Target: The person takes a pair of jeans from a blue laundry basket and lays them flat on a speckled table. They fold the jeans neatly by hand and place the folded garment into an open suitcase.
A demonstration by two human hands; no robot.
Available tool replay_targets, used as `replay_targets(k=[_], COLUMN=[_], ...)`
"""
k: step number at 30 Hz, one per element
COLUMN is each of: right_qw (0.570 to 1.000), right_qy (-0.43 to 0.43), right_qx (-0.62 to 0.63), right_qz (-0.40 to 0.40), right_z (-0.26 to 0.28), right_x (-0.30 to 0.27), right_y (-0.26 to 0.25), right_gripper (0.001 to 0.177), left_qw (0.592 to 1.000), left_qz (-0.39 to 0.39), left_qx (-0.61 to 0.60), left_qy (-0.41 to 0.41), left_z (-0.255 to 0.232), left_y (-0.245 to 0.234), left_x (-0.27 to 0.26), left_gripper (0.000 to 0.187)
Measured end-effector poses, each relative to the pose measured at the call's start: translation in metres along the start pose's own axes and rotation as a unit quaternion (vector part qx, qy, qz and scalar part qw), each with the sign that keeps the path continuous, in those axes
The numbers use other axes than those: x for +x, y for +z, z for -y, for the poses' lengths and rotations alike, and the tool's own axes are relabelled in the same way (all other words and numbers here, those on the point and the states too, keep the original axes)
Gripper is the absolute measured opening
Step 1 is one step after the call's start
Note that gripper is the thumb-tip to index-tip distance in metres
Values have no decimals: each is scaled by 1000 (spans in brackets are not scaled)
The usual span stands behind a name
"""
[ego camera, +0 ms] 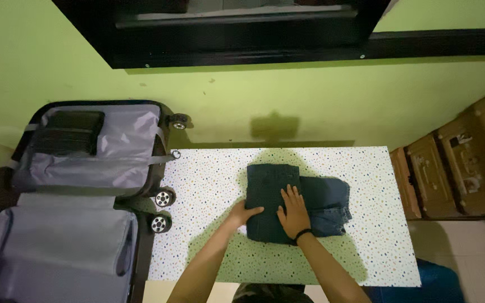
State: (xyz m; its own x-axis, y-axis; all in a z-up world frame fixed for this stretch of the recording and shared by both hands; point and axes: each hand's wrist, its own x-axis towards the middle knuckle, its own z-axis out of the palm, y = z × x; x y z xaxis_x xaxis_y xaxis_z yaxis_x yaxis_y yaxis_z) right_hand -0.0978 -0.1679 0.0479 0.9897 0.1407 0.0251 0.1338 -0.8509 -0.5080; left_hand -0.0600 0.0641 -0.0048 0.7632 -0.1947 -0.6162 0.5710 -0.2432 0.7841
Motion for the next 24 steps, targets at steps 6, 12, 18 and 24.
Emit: replay_targets(k=[6,12,18,24], right_qw=[999,999,1000,999], right_qy=[-13,-23,-18,-24], right_qx=[29,29,6,5], right_qz=[-21,-35,-15,-27], right_z=[-5,-9,-4,2], right_x=[-8,-16,-15,-19], right_y=[-3,-5,-3,-9], right_gripper=[60,60,61,61], left_qw=[988,968,860,895], left_qz=[-96,-156,-259,-152], left_qx=[88,149,174,223], left_qy=[86,130,404,355], left_z=[-9,-36,-22,-47], left_y=[14,21,-1,-25], left_x=[-18,-57,-31,8], left_gripper=[75,62,29,15])
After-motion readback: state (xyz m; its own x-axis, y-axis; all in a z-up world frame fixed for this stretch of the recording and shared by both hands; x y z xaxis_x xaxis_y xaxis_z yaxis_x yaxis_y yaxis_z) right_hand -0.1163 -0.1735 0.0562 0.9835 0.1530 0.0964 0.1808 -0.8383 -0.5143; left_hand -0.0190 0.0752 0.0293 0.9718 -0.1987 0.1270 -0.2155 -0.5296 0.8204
